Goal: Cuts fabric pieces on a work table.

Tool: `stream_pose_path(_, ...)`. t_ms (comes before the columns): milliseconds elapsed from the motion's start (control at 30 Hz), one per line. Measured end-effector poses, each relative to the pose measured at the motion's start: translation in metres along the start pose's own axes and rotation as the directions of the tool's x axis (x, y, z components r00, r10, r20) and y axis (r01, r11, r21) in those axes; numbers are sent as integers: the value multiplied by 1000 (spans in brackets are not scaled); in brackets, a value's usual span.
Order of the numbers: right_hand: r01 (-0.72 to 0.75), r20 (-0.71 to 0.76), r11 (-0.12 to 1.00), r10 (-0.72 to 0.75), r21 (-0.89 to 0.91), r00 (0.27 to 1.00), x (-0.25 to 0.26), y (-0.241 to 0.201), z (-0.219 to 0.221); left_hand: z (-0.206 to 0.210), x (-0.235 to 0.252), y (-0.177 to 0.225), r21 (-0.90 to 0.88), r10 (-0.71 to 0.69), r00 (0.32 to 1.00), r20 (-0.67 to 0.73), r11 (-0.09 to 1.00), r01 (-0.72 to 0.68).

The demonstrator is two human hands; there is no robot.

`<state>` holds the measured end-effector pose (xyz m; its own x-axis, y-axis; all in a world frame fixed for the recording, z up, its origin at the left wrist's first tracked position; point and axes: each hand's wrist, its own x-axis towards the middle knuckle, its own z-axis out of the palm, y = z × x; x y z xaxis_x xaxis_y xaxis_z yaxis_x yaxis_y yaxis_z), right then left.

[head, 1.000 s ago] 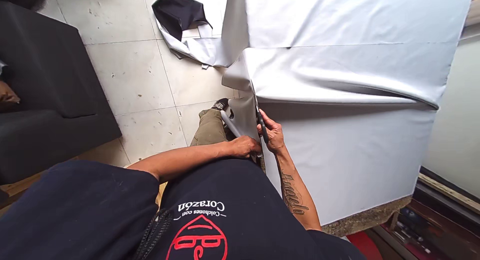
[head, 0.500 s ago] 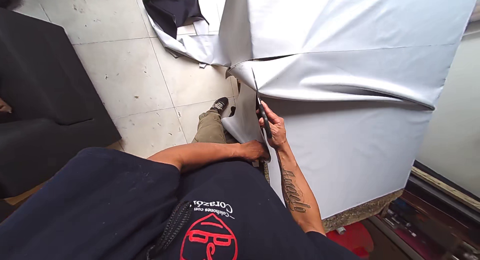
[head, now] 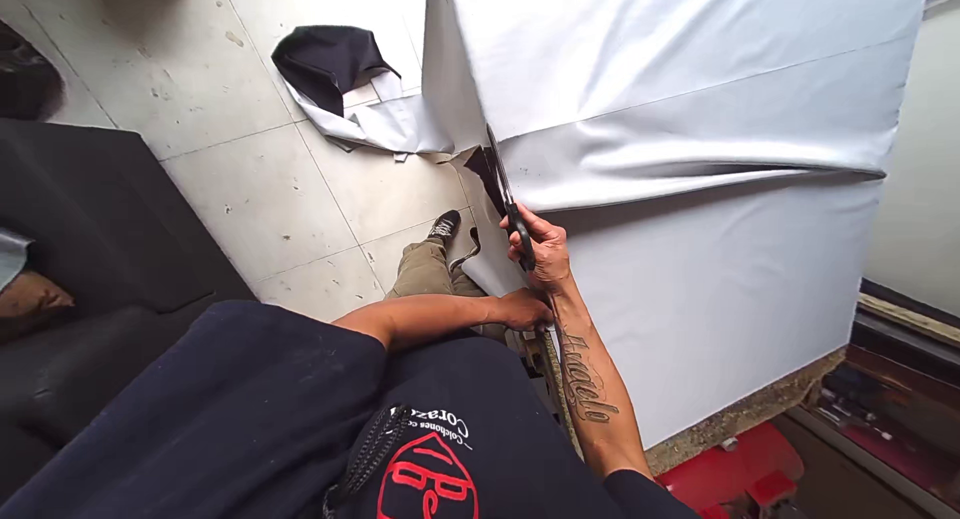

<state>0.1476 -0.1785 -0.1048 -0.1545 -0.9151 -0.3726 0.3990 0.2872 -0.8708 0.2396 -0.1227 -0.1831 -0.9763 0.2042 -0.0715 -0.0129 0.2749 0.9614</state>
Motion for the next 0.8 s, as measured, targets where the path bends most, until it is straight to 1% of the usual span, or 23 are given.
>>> stream_pose_path(67, 105, -7, 991, -105, 83, 994, -12, -13, 8, -10, -2, 12, 8, -31, 996, 84, 999, 31)
stream_pose_path(133, 224, -7, 968, -225, 112, 974, -34, -30, 11, -19, -7, 27, 11, -78, 977, 199, 997, 77)
stream_pose_path(200, 310, -58, 946, -306, 95, 950, -68, -35, 1, -8, -10, 26, 21, -53, 969, 242, 999, 49)
stream_pose_path(233, 340, -113, 937, -330, 80, 937, -89, -31, -7, 3, -10, 25, 28, -34, 963, 268, 999, 28)
stream_pose_path(300, 372, -284, 927, -347, 39, 894, -142, -13, -25, 24, -7, 29, 26, -2, 941, 337, 1000, -7)
stream_pose_path(367, 404, -487, 915, -341, 26, 804, -206, 12, -39, 45, 1, 44, -8, 19, 919, 395, 1000, -17)
stream_pose_path(433, 465, -666, 885, -339, 13, 665, -280, 41, -42, 70, 14, 66, -91, 9, 899, 437, 995, 34)
stream_pose_path(467, 493, -743, 870, -334, -7, 579, -321, 56, -38, 87, 21, 78, -153, -7, 890, 455, 984, 86)
stream_pose_path(533, 542, -867, 839, -305, -48, 394, -401, 90, -17, 133, 35, 100, -303, -23, 875, 484, 933, 192)
stream_pose_path(600, 579, -950, 810, -247, -94, 192, -474, 127, 16, 186, 51, 129, -418, -33, 841, 539, 857, 302)
stream_pose_path(700, 624, -993, 772, -90, -121, -81, -562, 188, 73, 274, 79, 187, -473, -20, 797, 604, 796, 378)
stream_pose_path(767, 633, -971, 769, 71, -91, -227, -604, 229, 112, 335, 100, 230, -479, 20, 769, 639, 792, 377)
stream_pose_path(800, 640, -946, 765, 157, -64, -282, -621, 249, 130, 366, 110, 251, -486, 46, 759, 649, 793, 368)
